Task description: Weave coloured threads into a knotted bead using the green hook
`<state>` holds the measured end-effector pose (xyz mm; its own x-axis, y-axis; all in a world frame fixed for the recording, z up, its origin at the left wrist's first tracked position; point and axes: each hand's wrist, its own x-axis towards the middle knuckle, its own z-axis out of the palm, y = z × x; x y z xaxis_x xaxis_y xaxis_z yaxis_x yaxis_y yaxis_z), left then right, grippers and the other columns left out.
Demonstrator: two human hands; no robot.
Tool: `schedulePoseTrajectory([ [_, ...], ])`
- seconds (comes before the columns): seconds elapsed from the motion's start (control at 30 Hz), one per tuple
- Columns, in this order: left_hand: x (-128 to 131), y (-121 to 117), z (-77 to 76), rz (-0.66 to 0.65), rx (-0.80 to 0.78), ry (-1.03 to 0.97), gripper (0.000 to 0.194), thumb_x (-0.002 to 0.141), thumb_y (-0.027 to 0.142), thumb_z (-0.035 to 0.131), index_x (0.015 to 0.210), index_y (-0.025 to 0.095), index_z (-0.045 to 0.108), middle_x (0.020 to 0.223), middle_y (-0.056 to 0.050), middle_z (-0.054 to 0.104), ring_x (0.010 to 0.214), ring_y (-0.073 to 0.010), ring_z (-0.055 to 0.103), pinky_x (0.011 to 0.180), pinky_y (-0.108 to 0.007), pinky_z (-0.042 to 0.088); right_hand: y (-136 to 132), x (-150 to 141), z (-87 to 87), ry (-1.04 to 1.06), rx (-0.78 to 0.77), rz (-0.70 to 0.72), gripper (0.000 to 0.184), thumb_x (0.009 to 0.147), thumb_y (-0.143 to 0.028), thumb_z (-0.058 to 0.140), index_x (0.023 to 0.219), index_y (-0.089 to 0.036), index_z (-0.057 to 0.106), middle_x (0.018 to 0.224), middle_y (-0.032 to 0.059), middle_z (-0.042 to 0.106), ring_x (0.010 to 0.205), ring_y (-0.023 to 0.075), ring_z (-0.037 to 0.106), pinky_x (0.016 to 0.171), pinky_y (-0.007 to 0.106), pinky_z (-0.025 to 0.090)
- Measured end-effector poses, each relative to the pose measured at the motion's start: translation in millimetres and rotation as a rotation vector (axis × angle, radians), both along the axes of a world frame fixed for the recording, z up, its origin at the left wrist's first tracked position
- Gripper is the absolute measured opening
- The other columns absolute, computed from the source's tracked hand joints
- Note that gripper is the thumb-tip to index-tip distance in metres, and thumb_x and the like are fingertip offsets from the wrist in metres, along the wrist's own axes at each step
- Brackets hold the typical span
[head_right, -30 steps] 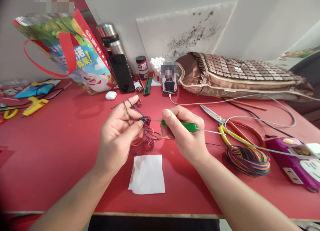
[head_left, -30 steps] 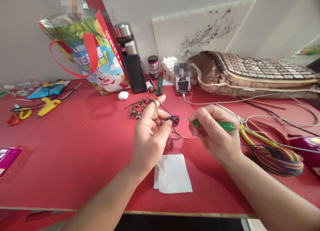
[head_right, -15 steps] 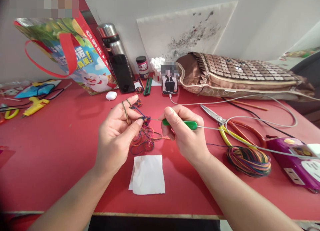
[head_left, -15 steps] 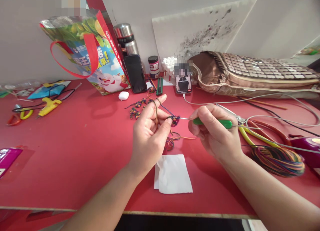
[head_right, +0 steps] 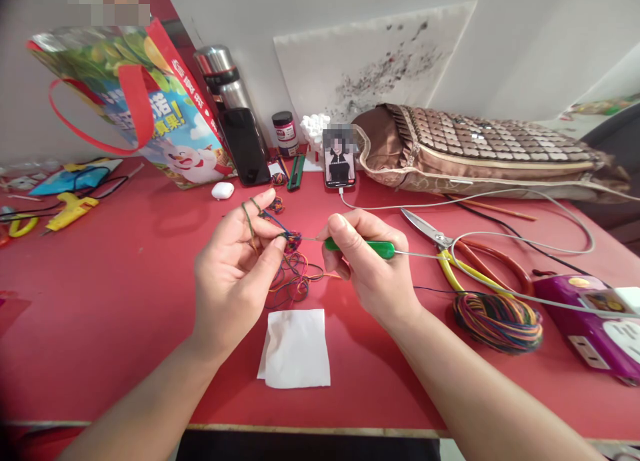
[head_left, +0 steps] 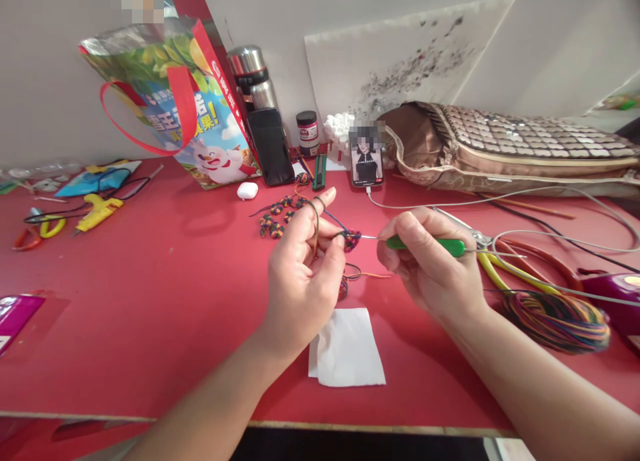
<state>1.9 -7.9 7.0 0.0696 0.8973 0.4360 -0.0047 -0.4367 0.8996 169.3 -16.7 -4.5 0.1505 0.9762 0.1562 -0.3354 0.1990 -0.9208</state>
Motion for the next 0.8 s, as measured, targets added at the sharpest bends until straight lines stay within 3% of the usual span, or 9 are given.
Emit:
schedulePoseTrajectory([
  [0.1,-0.7,-0.6,0.5,0.005,0.021,0.035,0.041,0.100,0.005,0.066,0.135,0.024,0.074,0.086,0.002,0.064,0.067,-0.0085,0.057,0.060,-0.020,0.054,0.1,-0.3,0.0,-0.033,0.000,-0.005,0.042,0.086,-0.062,0.093,0.075,-0.023,0.078,0.053,-0.0022,0.062,0.045,0.0113,0.050,0.041,0.025,0.031],
  [0.37,0.9,-3.7,7.6,0.030,-0.127,0.039,0.037,0.100,0.013,0.072,0.135,0.024,0.074,0.086,0.000,0.065,0.068,-0.0112,0.056,0.059,-0.024,0.054,-1.7,-2.8,-0.9,-0.078,0.001,-0.025,0.043,0.088,-0.064,0.090,0.078,-0.025,0.075,0.056,-0.0014,0.064,0.047,0.0134,0.051,0.044,0.029,0.038],
  [0.5,2.1,-2.7,9.1,0.023,-0.165,0.008,0.033,0.098,0.012,0.072,0.129,0.023,0.075,0.084,0.000,0.065,0.068,-0.0113,0.057,0.059,-0.023,0.053,-1.1,-3.7,-2.6,-0.046,-0.002,-0.029,0.044,0.087,-0.064,0.090,0.079,-0.024,0.074,0.055,-0.0021,0.062,0.046,0.0129,0.051,0.042,0.027,0.035],
  [0.8,1.8,-3.5,6.8,0.011,-0.125,0.023,0.039,0.096,0.008,0.073,0.132,0.023,0.073,0.087,0.001,0.067,0.067,-0.0099,0.059,0.059,-0.023,0.054,-1.4,-2.5,-0.1,-0.099,0.030,-0.022,0.042,0.090,-0.063,0.089,0.077,-0.024,0.077,0.055,-0.0017,0.063,0.046,0.0123,0.053,0.044,0.027,0.040],
])
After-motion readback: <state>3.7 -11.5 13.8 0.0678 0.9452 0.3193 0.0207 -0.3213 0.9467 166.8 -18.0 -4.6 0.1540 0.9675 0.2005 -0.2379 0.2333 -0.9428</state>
